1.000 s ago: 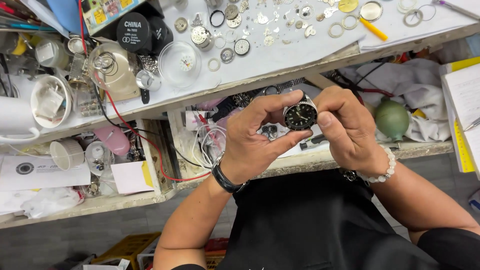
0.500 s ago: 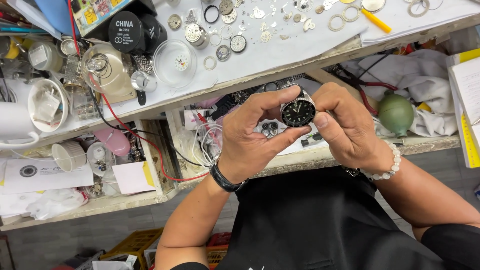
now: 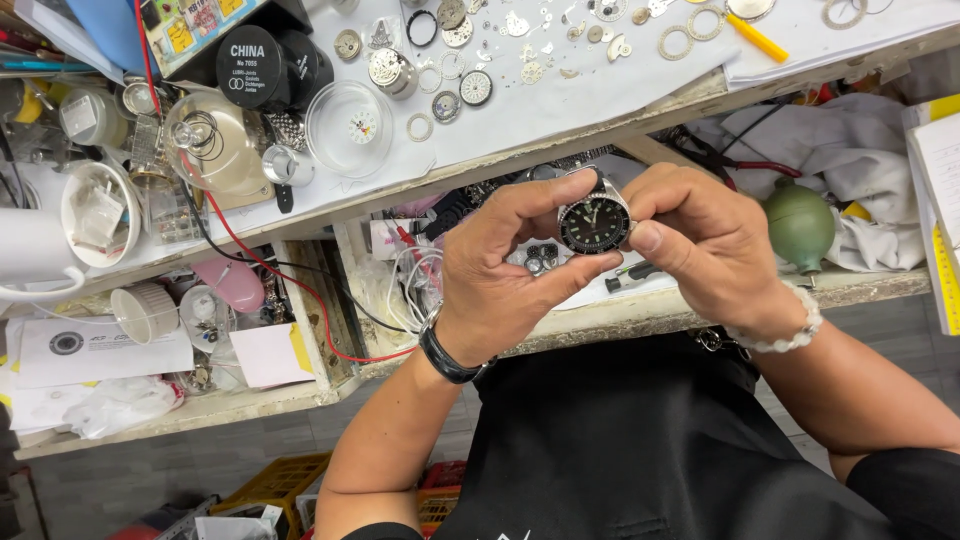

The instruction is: A person is repairing a wristwatch at a workbench, using pliers to adjust the strap and then reassembling the watch components.

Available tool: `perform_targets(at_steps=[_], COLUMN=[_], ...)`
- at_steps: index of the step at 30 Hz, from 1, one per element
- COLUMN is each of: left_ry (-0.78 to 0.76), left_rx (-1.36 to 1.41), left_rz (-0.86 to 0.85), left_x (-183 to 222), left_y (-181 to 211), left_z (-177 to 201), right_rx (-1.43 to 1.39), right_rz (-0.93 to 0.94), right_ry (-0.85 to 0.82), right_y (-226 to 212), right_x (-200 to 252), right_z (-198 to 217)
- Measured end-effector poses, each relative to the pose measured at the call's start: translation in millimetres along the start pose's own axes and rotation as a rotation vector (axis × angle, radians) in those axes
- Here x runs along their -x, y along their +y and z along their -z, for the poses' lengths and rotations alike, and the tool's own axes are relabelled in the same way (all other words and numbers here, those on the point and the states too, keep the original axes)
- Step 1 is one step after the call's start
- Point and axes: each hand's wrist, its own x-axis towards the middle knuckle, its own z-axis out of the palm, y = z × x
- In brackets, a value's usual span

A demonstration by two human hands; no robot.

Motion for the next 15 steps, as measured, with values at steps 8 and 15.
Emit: perform_targets(at_steps=[8, 15], left_ry=[-0.046, 0.086], left_rx=[-0.084, 0.092], left_rz=[-0.005, -0.030], left_x=[8.6, 4.3], left_y=[4.0, 1.8], left_z=[-1.9, -11.7], right_rx=[-0.440, -0.686], right_rz=[-0.139, -0.179], right_ry=[-0.040, 0.098], right_y=[14.6, 20.3], right_x=[3.4, 8.2], right_z=[3.6, -8.3])
